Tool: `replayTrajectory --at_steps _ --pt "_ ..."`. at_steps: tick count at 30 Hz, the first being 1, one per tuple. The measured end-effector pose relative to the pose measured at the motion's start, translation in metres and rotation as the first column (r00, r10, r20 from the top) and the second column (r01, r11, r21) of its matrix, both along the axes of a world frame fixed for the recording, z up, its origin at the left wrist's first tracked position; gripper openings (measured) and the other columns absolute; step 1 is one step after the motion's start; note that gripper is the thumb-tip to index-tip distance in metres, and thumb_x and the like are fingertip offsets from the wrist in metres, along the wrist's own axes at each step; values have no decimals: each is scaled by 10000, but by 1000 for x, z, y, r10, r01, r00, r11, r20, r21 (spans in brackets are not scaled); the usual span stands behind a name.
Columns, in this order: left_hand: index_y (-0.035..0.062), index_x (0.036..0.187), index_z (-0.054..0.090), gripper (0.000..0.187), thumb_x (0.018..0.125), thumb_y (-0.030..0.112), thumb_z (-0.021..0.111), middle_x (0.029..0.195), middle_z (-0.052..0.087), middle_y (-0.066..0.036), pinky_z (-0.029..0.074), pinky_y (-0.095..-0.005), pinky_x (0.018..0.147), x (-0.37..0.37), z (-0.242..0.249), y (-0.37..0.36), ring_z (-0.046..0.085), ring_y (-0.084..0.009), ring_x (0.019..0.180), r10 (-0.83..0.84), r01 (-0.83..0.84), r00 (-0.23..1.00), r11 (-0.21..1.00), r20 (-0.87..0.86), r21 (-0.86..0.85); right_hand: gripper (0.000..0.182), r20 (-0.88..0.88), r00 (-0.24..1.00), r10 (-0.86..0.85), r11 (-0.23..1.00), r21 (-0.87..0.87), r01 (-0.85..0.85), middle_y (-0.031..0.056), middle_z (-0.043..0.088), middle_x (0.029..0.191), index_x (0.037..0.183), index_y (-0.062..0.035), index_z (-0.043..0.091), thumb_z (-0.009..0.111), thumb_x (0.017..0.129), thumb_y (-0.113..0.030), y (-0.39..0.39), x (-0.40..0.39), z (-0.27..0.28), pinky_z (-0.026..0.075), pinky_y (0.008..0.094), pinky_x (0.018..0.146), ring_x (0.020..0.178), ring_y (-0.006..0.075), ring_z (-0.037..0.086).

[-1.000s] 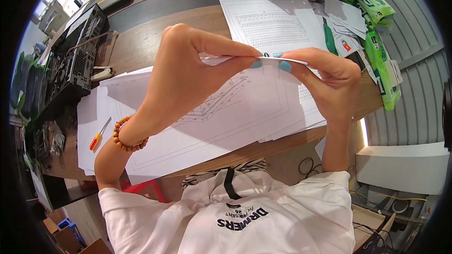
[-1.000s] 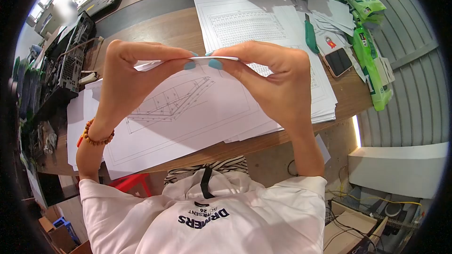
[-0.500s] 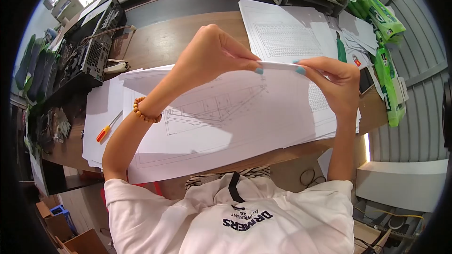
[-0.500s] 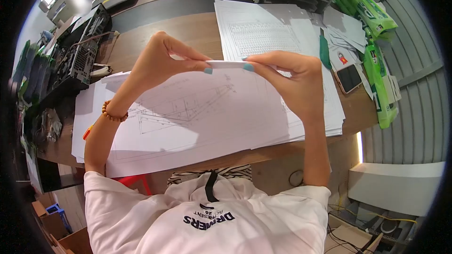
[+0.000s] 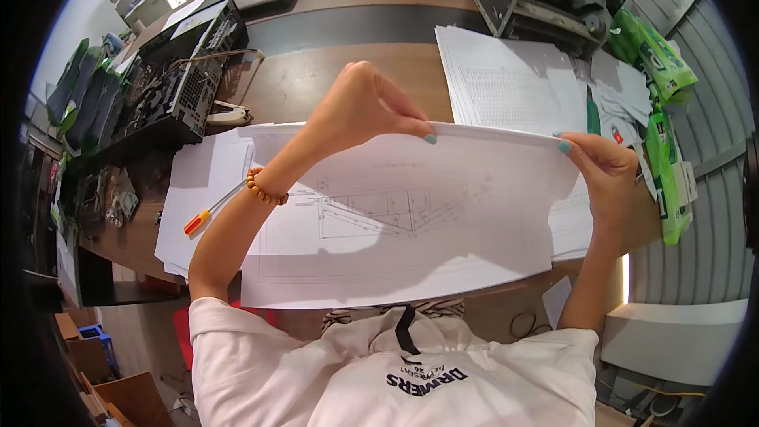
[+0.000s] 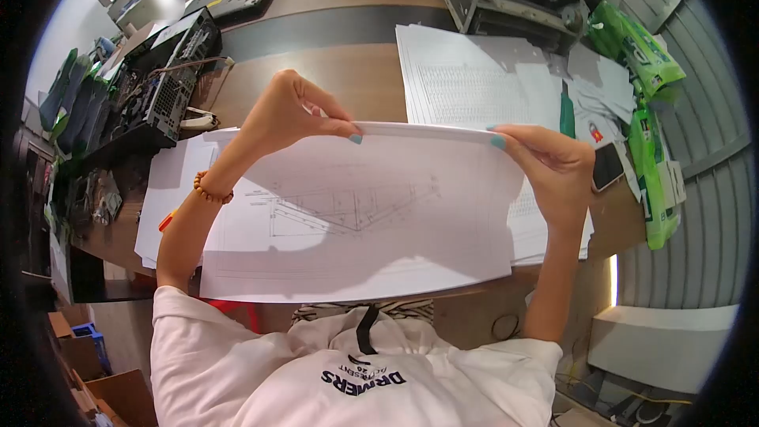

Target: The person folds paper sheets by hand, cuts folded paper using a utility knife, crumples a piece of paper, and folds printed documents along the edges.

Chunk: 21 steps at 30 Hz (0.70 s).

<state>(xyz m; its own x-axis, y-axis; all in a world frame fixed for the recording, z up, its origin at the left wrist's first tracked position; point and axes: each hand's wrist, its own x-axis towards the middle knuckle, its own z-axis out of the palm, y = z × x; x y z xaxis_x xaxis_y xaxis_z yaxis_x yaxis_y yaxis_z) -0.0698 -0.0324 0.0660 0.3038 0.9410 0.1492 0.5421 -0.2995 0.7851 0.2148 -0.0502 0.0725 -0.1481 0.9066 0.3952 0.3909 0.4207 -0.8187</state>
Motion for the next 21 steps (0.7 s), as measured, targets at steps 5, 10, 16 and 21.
replayTrajectory --at_steps 5,10,16,21 --pt "55 741 711 161 649 177 762 639 660 -75 455 -238 499 -18 -21 19 568 -94 525 -1 0 1000 999 -28 -33 103 -42 998 -37 998 -43 36 36 651 728 837 13 680 678 740 -22 20 33 -14 445 172 598 662 59 568" --pt "54 767 709 152 665 159 750 648 661 -84 455 -234 512 -29 -45 34 569 -93 529 9 -10 1000 999 -23 -36 134 -127 990 -58 994 -97 45 13 627 686 846 26 671 687 746 -62 42 55 -28 396 168 546 602 38 527" --pt "47 801 702 161 692 163 728 673 662 -107 450 -245 523 -38 -59 41 554 -107 525 -2 -1 998 998 -68 -56 155 -107 990 -91 987 -143 75 -18 608 686 865 19 663 675 773 -106 65 90 -46 368 161 545 601 22 500" --pt "40 849 696 181 743 187 687 631 636 -55 396 -236 493 -55 -79 41 475 -70 522 -34 34 995 999 -92 0 165 -168 980 -105 981 -179 75 -48 584 685 866 12 659 665 788 -134 81 118 -63 354 158 558 604 12 474"
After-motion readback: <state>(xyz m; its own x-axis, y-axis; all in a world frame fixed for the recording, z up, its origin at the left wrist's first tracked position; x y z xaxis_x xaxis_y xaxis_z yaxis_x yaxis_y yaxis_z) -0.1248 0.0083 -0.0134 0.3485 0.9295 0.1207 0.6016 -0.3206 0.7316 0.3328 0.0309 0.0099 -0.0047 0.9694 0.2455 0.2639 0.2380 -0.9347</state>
